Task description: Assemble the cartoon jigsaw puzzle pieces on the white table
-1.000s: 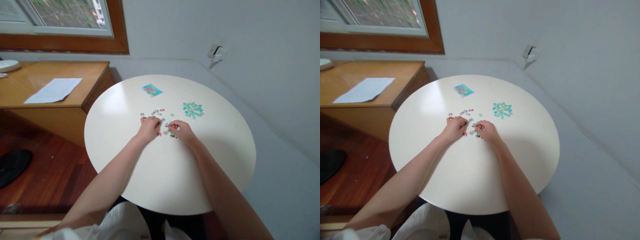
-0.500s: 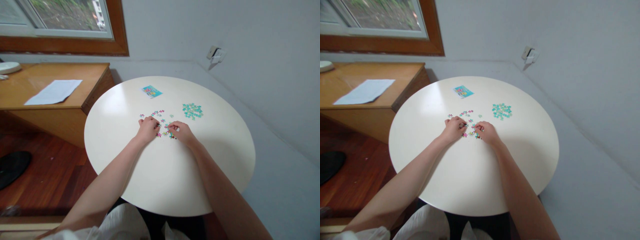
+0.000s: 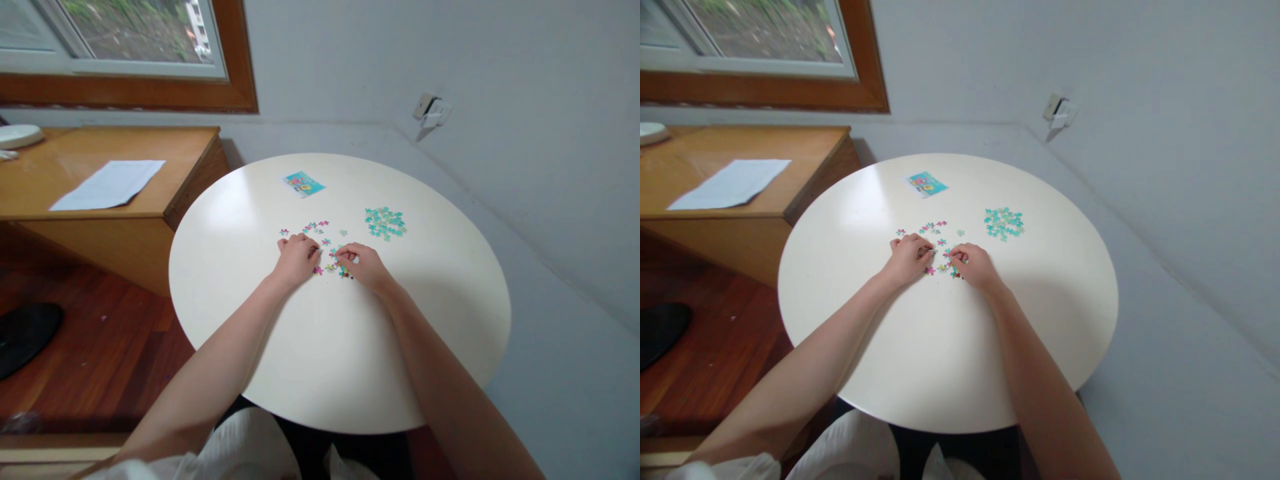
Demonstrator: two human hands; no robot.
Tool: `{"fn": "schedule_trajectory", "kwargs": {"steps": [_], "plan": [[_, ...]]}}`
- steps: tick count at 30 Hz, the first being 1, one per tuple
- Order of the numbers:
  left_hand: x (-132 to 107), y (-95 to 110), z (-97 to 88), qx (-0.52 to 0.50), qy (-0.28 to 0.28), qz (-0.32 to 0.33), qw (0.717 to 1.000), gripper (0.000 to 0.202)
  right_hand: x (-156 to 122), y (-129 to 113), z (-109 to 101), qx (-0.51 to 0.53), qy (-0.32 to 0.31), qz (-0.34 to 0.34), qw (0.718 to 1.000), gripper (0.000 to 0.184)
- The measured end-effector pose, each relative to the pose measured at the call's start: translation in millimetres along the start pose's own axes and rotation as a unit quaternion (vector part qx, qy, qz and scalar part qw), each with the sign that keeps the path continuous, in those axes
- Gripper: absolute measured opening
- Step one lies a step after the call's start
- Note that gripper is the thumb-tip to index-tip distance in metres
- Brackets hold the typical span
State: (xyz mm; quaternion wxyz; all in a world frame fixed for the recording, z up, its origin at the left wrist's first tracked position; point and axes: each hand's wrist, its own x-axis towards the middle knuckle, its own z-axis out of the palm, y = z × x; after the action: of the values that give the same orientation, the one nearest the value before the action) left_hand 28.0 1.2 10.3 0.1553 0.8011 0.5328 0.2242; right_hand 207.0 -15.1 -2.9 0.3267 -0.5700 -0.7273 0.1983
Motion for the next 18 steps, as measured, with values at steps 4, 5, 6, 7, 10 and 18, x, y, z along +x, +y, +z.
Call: {"fn": "schedule_trajectory", "kwargs": {"steps": [4,5,6,7,10,18], "plan": [[0.5,0.2,0.5,0.000,0.003,0.000,1.000,0.023,-0.1,-0.9,-0.8,0.004,-0.002,0.003,1.000,0.011],[0.5,0.5,0.4,-0.003,0.005,0.000,1.000,0.023,-0.1,-1.2,-0.9,0.006,-0.003,0.004,1.000,0.011],[0.5,0.9,0.2,-0.008,0.008,0.000,1.000,0.023,-0.1,-1.4,-0.9,0.008,-0.004,0.005,1.000,0.011],[0.4,1.4,-0.3,-0.014,0.012,0.001,1.000,0.024,-0.1,-1.6,-0.8,0.010,-0.004,0.006,1.000,0.011],[0.2,3.2,-2.3,-0.025,0.029,0.006,0.999,0.024,-0.4,-1.7,-0.2,0.016,-0.003,0.007,1.000,0.012],[1.8,4.1,-3.6,-0.066,0.054,0.006,0.996,0.026,-0.4,-2.1,-0.3,0.022,-0.002,0.005,1.000,0.012]]}}
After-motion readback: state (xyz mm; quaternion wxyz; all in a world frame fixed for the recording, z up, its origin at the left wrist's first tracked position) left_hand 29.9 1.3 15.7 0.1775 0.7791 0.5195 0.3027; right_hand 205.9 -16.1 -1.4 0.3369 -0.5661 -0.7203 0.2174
